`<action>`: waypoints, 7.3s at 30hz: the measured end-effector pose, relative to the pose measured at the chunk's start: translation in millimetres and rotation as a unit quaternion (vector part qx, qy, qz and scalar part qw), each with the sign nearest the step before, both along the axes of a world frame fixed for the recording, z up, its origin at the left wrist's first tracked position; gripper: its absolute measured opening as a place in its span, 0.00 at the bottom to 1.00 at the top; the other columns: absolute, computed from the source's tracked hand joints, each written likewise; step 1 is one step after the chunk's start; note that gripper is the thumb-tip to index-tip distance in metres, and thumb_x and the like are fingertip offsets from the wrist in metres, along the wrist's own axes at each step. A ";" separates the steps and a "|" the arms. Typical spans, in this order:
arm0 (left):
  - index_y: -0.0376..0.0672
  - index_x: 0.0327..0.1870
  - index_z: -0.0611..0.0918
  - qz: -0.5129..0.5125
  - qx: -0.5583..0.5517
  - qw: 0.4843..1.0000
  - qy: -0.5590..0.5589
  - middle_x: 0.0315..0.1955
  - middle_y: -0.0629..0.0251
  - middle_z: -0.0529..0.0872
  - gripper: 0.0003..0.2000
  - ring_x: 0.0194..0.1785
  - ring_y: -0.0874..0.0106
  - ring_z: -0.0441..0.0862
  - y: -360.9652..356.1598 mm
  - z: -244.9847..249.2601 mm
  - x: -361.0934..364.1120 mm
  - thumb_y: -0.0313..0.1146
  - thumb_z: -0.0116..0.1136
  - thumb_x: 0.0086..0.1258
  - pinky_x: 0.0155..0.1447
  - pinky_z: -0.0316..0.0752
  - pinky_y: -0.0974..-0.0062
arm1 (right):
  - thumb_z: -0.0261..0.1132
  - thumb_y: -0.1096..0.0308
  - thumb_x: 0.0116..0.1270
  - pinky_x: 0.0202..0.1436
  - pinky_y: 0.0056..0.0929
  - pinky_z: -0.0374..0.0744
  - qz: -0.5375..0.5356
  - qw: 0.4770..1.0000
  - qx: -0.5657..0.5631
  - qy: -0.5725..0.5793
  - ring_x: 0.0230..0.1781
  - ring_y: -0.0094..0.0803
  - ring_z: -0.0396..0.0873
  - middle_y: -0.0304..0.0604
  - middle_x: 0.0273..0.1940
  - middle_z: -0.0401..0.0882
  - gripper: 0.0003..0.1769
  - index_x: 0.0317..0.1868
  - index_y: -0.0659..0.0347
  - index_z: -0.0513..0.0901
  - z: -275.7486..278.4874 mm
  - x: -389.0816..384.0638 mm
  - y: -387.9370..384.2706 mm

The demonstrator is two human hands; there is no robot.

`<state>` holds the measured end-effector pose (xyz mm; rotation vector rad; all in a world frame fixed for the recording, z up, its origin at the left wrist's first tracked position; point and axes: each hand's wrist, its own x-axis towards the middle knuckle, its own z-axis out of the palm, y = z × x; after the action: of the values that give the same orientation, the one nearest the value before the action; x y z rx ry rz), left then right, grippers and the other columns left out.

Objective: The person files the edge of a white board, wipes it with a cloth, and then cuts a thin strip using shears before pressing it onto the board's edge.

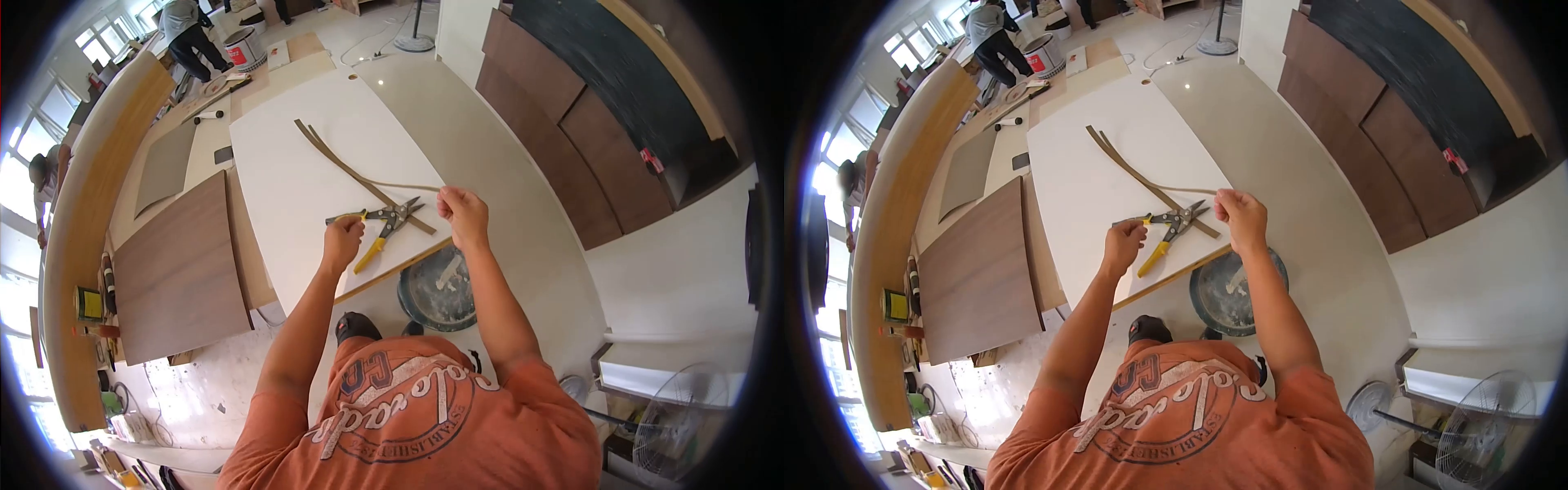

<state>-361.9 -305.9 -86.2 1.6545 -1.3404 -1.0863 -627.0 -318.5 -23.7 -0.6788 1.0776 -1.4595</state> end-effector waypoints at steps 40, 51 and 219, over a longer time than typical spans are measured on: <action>0.38 0.50 0.85 -0.161 0.037 0.965 -0.203 0.46 0.51 0.89 0.19 0.47 0.49 0.86 -102.4 3.5 14.5 0.45 0.63 0.70 0.55 0.79 0.56 | 0.67 0.70 0.73 0.42 0.21 0.81 -0.137 0.978 0.048 -0.149 0.35 0.25 0.80 0.40 0.37 0.83 0.08 0.46 0.65 0.81 -29.0 -47.0 -25.2; 0.33 0.55 0.74 0.009 0.092 0.956 -0.278 0.48 0.44 0.87 0.28 0.54 0.49 0.86 -172.6 -7.3 -13.6 0.49 0.67 0.65 0.57 0.80 0.56 | 0.67 0.71 0.73 0.41 0.23 0.82 -0.151 0.983 0.032 -0.094 0.35 0.26 0.81 0.41 0.37 0.83 0.06 0.46 0.64 0.82 -20.7 -60.7 5.3; 0.34 0.54 0.83 -0.013 -0.352 0.864 -0.361 0.37 0.55 0.83 0.21 0.40 0.61 0.81 236.8 -24.2 -23.9 0.26 0.72 0.57 0.44 0.76 0.68 | 0.77 0.76 0.58 0.42 0.26 0.79 0.219 0.745 -0.443 0.449 0.36 0.27 0.77 0.39 0.39 0.79 0.17 0.48 0.64 0.86 -136.0 -152.2 38.0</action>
<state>-385.7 -69.1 -110.4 1.4845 -1.9166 0.1199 -779.3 -280.5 -159.7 -2.3306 0.7117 -1.1372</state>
